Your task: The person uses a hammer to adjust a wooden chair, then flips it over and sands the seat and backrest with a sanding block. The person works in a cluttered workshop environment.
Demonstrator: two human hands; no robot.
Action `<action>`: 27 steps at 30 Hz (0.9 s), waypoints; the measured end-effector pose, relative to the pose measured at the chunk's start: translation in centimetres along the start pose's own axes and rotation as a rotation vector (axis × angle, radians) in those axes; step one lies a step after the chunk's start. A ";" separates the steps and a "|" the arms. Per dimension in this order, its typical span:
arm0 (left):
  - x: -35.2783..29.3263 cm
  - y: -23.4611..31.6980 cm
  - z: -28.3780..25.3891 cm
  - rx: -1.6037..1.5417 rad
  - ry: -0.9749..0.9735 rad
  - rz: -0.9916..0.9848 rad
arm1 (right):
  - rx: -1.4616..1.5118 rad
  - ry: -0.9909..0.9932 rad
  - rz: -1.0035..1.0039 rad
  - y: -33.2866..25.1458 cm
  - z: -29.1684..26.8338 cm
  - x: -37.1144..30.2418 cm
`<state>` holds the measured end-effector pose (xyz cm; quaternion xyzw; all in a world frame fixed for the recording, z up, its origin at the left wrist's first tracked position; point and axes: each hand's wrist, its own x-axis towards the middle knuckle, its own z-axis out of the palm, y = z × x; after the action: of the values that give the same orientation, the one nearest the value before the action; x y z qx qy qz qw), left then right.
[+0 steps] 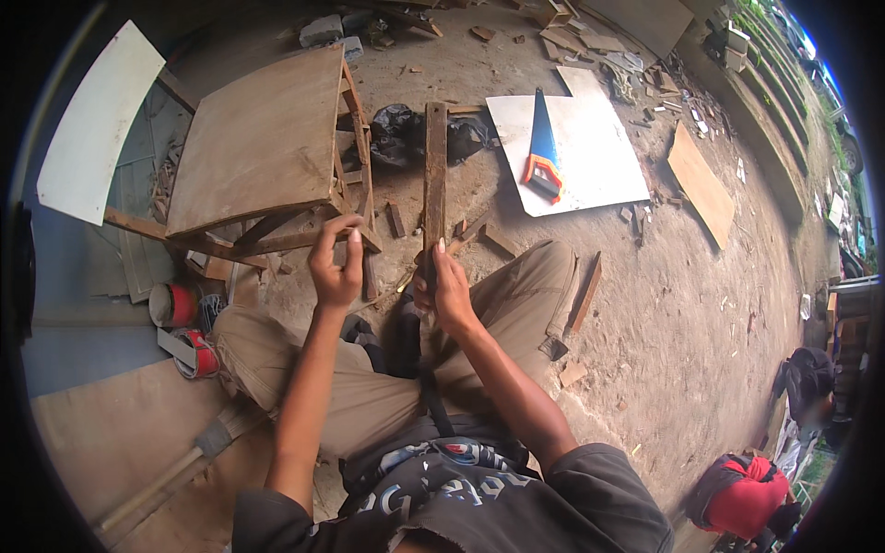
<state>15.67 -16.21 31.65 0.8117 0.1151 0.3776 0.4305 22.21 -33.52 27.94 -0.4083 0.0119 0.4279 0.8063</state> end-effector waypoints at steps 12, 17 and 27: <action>1.2 2.4 -1.8 -0.684 -0.186 -0.321 | -0.537 -0.437 -0.074 3.0 0.4 0.3; -3.3 -0.1 -5.2 -0.372 0.065 -0.227 | -0.867 -0.037 -0.160 3.1 -5.9 8.2; -8.2 -5.1 -4.9 -0.066 0.134 -0.321 | -1.146 0.095 -0.021 0.2 -12.0 16.3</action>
<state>7.24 -14.38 25.06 0.7413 0.2590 0.3608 0.5032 36.44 -30.41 13.78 -0.7989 -0.1894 0.3393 0.4590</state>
